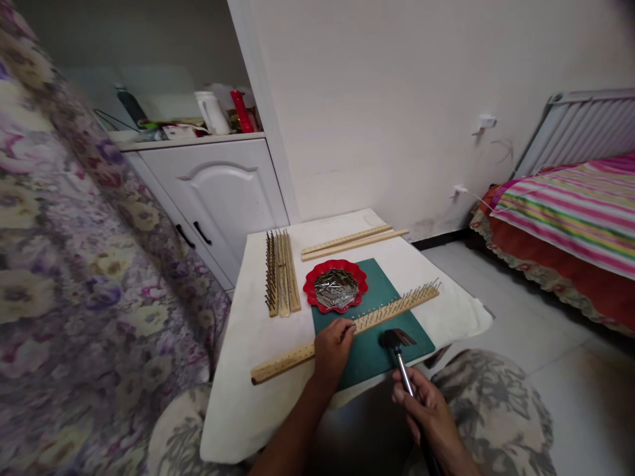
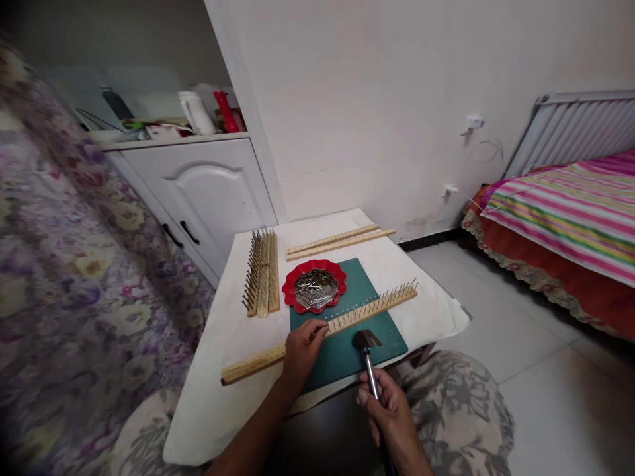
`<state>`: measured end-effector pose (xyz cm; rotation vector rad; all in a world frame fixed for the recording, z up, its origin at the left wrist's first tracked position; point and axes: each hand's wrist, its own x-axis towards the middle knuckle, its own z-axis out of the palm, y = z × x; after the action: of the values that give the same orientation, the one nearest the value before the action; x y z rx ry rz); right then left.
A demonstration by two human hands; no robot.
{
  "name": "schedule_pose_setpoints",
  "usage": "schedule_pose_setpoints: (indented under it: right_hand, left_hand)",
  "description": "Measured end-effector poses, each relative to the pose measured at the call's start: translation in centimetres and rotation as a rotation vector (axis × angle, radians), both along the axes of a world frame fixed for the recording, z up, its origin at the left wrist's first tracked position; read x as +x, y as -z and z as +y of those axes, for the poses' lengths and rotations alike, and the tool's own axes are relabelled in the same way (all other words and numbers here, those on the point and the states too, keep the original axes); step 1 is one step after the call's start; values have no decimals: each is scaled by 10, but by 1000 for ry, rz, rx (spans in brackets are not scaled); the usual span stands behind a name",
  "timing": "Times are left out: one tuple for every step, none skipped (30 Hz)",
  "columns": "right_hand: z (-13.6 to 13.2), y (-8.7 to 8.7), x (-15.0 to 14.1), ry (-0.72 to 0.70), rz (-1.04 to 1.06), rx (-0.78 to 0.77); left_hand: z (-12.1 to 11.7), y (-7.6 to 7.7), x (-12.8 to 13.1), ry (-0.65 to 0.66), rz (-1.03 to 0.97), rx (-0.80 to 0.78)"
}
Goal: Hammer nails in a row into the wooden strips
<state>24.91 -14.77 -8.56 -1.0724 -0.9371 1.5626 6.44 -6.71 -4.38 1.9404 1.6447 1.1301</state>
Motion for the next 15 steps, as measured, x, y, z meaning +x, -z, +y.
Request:
schedule_pose_setpoints:
  right_hand:
    - [0,-1,0,-5,-7,0]
    - [0,-1,0,-7,-14,1]
    - [-1,-2,1,-3,-22,3]
    - [-1,-2,2,1,-30,8]
    - [-1,-3,2,0,-38,17]
    - [-2,-4,3,-8,-42,27]
    - [-3,-6,4,-23,-39,39]
    - [-3,-9,5,-45,-28,51]
    - [-3,-13,5,-71,-17,59]
    - [-4,-17,5,-94,-6,62]
    - [-3,-22,4,-115,0,62]
    - [-3,-28,3,-132,-1,60]
    - [-2,-33,1,-146,-6,60]
    - [0,-39,-1,-159,-16,63]
    - [2,-45,-3,-170,-28,69]
  left_hand:
    - [0,-1,0,2,4,-2]
    - [0,-1,1,4,8,-3]
    - [0,-1,1,5,14,-3]
    - [0,-1,2,4,19,-1]
    - [0,-1,2,3,25,1]
    - [0,0,2,2,27,3]
    - [0,0,2,1,28,4]
    - [1,1,2,4,29,3]
    - [1,1,2,7,30,1]
    - [1,2,2,9,30,-2]
    - [1,2,2,10,31,-4]
    - [1,3,2,10,31,-3]
    - [1,3,2,10,33,-3]
    - [1,4,2,8,35,-2]
    - [1,4,2,7,38,0]
